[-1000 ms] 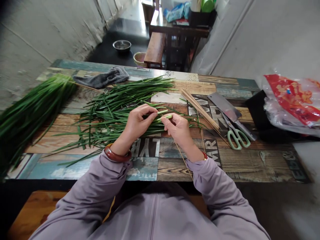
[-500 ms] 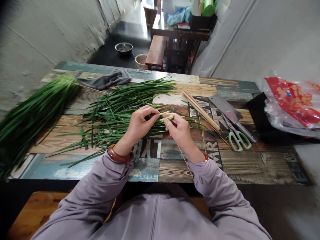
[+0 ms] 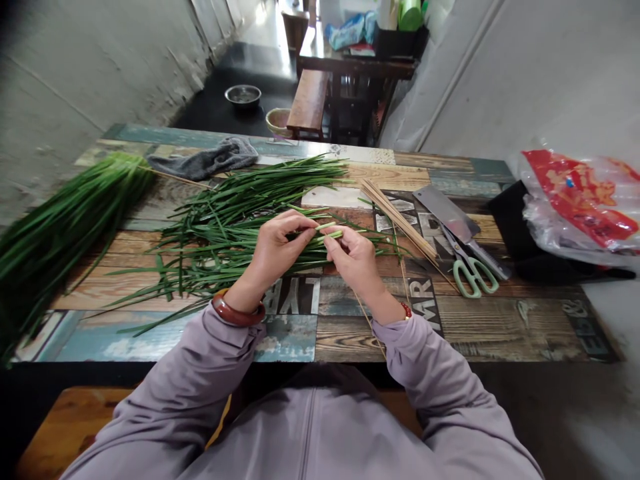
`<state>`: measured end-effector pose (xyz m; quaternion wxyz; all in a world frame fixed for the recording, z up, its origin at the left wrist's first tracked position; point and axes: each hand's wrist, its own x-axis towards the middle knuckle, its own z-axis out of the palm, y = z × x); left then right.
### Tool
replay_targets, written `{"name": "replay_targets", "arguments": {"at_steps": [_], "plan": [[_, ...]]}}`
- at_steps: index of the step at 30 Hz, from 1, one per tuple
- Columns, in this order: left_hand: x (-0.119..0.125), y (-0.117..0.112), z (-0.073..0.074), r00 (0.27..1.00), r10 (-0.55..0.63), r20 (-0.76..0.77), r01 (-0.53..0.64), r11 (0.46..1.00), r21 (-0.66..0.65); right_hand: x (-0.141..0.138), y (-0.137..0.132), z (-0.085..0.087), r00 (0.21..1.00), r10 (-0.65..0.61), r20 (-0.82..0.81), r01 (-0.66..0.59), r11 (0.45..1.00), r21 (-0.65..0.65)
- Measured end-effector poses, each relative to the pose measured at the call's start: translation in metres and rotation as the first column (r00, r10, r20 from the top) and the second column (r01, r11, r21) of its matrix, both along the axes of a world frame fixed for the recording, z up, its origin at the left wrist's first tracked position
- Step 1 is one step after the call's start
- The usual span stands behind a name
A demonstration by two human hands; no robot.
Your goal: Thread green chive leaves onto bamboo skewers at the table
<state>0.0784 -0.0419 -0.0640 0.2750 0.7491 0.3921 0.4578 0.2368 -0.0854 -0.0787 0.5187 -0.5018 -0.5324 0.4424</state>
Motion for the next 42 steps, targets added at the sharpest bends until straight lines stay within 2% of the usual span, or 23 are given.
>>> {"name": "replay_targets", "arguments": {"at_steps": [7, 13, 17, 23, 34, 42], "plan": [[0.001, 0.0, 0.0, 1.0, -0.012, -0.011, 0.012, 1.0, 0.023, -0.001, 0.0, -0.004, 1.0, -0.021, 0.004, 0.021, 1.0, 0.004], [0.0, 0.0, -0.001, 0.999, -0.006, -0.041, 0.007, 1.0, 0.029, -0.003, -0.001, -0.001, 0.998, -0.009, -0.066, 0.009, 1.0, 0.007], [0.001, 0.001, -0.001, 0.999, -0.015, -0.044, 0.016, 1.0, 0.02, -0.002, -0.001, 0.001, 1.0, -0.005, -0.025, 0.005, 0.999, 0.037], [0.002, 0.001, -0.001, 0.998, -0.046, -0.04, 0.046, 0.999, -0.009, 0.0, 0.001, -0.007, 1.0, -0.005, 0.01, 0.004, 0.995, 0.1], [0.001, 0.001, -0.002, 0.983, -0.155, -0.098, 0.152, 0.988, -0.033, 0.003, 0.003, -0.011, 0.995, -0.053, 0.08, 0.045, 0.994, 0.097], [-0.002, 0.0, -0.001, 0.956, -0.235, -0.177, 0.212, 0.967, -0.139, 0.006, 0.003, -0.003, 0.998, 0.068, -0.002, -0.067, 0.989, 0.129]]}}
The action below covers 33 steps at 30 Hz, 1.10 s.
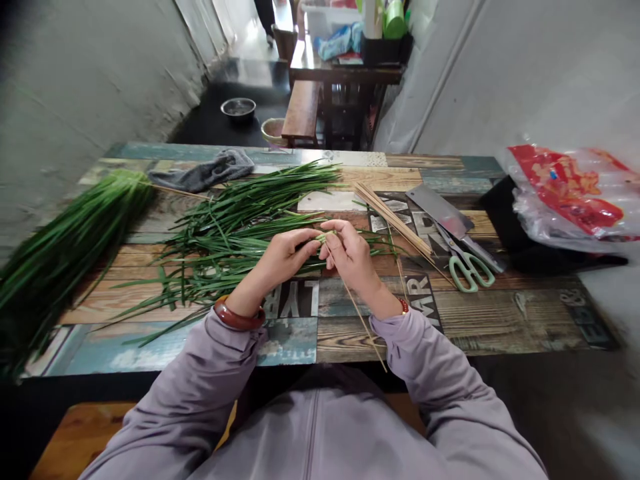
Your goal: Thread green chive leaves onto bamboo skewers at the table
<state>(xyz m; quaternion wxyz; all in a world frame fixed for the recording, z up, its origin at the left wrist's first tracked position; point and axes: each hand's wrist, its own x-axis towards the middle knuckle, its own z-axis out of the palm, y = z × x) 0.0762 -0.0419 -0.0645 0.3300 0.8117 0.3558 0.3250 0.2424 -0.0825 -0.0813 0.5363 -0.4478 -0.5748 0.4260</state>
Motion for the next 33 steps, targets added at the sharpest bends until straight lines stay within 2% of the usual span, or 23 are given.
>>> {"name": "replay_targets", "arguments": {"at_steps": [5, 8, 11, 15, 19, 23, 27, 33], "plan": [[-0.01, 0.005, 0.005, 0.991, 0.133, 0.003, -0.132, 0.991, -0.036, 0.0, 0.001, 0.002, 0.999, -0.017, 0.031, 0.018, 1.0, -0.023], [-0.014, 0.006, 0.009, 0.988, 0.155, 0.015, -0.154, 0.985, -0.077, -0.003, 0.001, 0.002, 0.978, -0.014, 0.208, 0.016, 1.0, -0.007], [-0.016, 0.005, 0.012, 0.99, 0.139, 0.015, -0.136, 0.983, -0.119, -0.007, 0.0, 0.001, 0.937, -0.06, 0.344, 0.032, 0.996, 0.086], [-0.017, 0.004, 0.012, 0.996, 0.086, 0.029, -0.079, 0.98, -0.181, -0.014, 0.0, -0.006, 0.926, -0.106, 0.363, 0.034, 0.979, 0.199], [-0.015, 0.003, 0.007, 0.993, 0.118, 0.014, -0.114, 0.98, -0.16, -0.016, 0.0, -0.012, 0.909, -0.14, 0.394, 0.05, 0.972, 0.23], [-0.011, 0.001, 0.003, 0.99, 0.141, 0.003, -0.139, 0.979, -0.148, -0.017, -0.001, -0.012, 0.892, -0.179, 0.414, 0.081, 0.967, 0.243], [-0.006, 0.0, 0.001, 0.996, 0.086, -0.016, -0.087, 0.988, -0.124, -0.015, -0.001, -0.011, 0.884, -0.196, 0.423, 0.099, 0.965, 0.241], [-0.003, 0.001, -0.001, 0.995, 0.088, -0.047, -0.091, 0.993, -0.073, -0.013, 0.004, -0.006, 0.901, -0.172, 0.399, 0.111, 0.979, 0.171]]}}
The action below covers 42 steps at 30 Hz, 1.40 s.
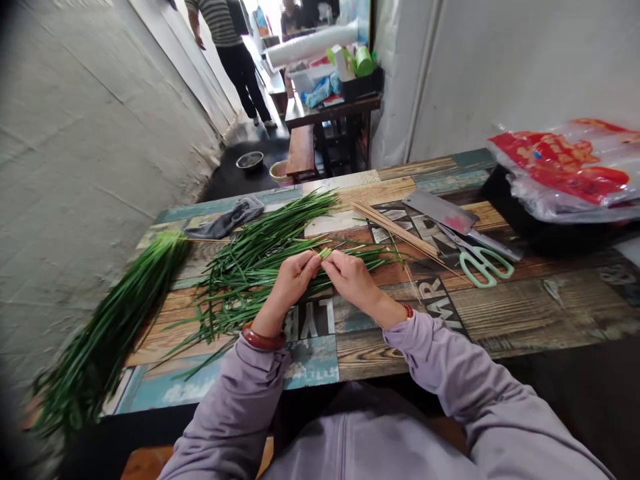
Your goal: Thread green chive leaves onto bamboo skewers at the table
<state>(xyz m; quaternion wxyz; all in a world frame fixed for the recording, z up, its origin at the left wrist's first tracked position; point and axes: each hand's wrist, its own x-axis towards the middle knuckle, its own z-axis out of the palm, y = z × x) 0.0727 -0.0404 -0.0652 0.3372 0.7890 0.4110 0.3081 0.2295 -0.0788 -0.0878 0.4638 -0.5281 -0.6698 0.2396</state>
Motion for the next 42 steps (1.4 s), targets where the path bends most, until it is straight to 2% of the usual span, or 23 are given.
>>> {"name": "replay_targets", "arguments": {"at_steps": [3, 6, 9, 12, 14, 16, 18, 22, 25, 28, 31, 34, 37, 42], "plan": [[0.0, 0.0, 0.0, 1.0, 0.003, -0.02, -0.003, 1.0, 0.027, -0.001, -0.001, 0.003, 0.993, 0.033, -0.114, -0.047, 0.991, -0.129], [0.0, -0.001, -0.001, 0.999, -0.012, -0.032, 0.013, 1.0, 0.019, -0.001, -0.002, 0.002, 0.957, 0.028, -0.288, -0.11, 0.955, -0.274], [-0.005, 0.002, -0.003, 1.0, 0.004, -0.01, -0.004, 1.0, 0.013, 0.001, 0.0, -0.003, 0.938, -0.003, -0.347, -0.112, 0.944, -0.311], [-0.015, 0.011, -0.005, 0.989, 0.141, 0.054, -0.143, 0.988, 0.052, 0.001, 0.003, -0.009, 0.954, -0.017, -0.3, -0.071, 0.957, -0.282], [-0.02, 0.019, -0.005, 0.969, 0.244, 0.038, -0.247, 0.962, 0.114, 0.0, 0.005, -0.011, 0.963, -0.043, -0.266, -0.034, 0.961, -0.276], [-0.02, 0.027, -0.004, 0.956, 0.287, -0.059, -0.272, 0.943, 0.191, -0.002, 0.006, -0.011, 0.968, -0.071, -0.241, 0.003, 0.963, -0.27], [-0.015, 0.033, -0.003, 0.936, 0.277, -0.216, -0.224, 0.944, 0.243, -0.002, 0.007, -0.01, 0.97, -0.097, -0.223, 0.038, 0.966, -0.254], [0.002, 0.043, 0.001, 0.805, 0.276, -0.525, -0.129, 0.945, 0.299, 0.0, 0.009, -0.01, 0.965, -0.145, -0.217, 0.091, 0.967, -0.239], [0.006, 0.051, -0.001, 0.738, 0.269, -0.619, -0.081, 0.946, 0.314, 0.002, 0.012, -0.01, 0.962, -0.15, -0.227, 0.086, 0.96, -0.268], [0.006, 0.058, -0.006, 0.735, 0.261, -0.626, -0.062, 0.945, 0.322, 0.001, 0.014, -0.01, 0.964, -0.145, -0.223, 0.081, 0.959, -0.273], [0.005, 0.062, -0.011, 0.771, 0.262, -0.58, -0.065, 0.939, 0.338, 0.0, 0.015, -0.01, 0.963, -0.148, -0.223, 0.089, 0.963, -0.255], [0.003, 0.063, -0.013, 0.881, 0.252, -0.401, -0.12, 0.938, 0.324, 0.0, 0.015, -0.011, 0.954, -0.145, -0.262, 0.077, 0.964, -0.256], [-0.001, 0.056, -0.011, 0.968, 0.203, -0.144, -0.173, 0.965, 0.199, 0.0, 0.012, -0.01, 0.923, -0.12, -0.365, 0.028, 0.968, -0.248], [-0.004, 0.031, -0.009, 0.974, 0.174, 0.144, -0.168, 0.984, -0.053, -0.002, 0.003, -0.001, 0.867, -0.087, -0.491, -0.029, 0.974, -0.223]]}}
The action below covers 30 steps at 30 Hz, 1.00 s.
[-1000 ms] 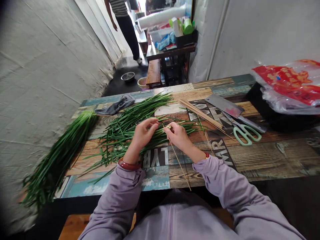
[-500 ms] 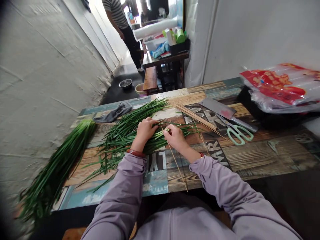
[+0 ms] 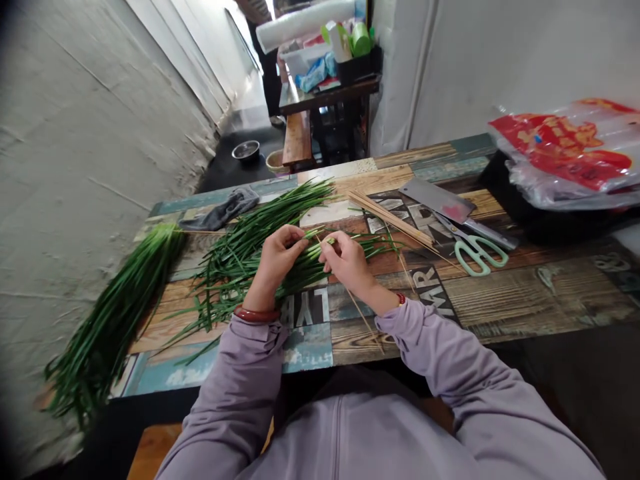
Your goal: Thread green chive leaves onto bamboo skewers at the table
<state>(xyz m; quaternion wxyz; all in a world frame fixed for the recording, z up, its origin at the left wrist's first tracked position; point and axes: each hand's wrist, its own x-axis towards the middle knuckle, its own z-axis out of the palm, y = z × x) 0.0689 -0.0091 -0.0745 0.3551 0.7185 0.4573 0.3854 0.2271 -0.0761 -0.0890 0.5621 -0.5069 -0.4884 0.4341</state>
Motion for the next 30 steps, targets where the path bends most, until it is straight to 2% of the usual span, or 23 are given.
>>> {"name": "replay_targets", "arguments": {"at_steps": [5, 11, 17, 23, 30], "plan": [[0.004, -0.017, 0.003, 0.995, -0.027, 0.1, 0.038, 0.993, -0.108, 0.0, -0.003, 0.004, 0.998, -0.003, -0.062, 0.0, 0.999, -0.051], [0.008, -0.021, 0.011, 0.983, -0.004, 0.184, 0.033, 0.987, -0.156, 0.006, -0.007, 0.006, 0.988, 0.014, 0.151, -0.021, 0.999, 0.049], [0.012, -0.028, 0.018, 0.98, -0.027, 0.196, 0.051, 0.992, -0.115, 0.01, -0.009, 0.011, 0.969, 0.009, 0.245, -0.025, 0.998, 0.06], [0.01, -0.028, 0.023, 0.995, -0.049, 0.088, 0.048, 0.999, 0.007, 0.011, -0.008, 0.009, 0.959, -0.011, 0.282, -0.009, 0.998, 0.07], [0.01, -0.029, 0.022, 0.994, -0.042, 0.1, 0.048, 0.998, -0.05, 0.012, -0.008, 0.004, 0.959, -0.002, 0.283, -0.014, 0.998, 0.056]]}}
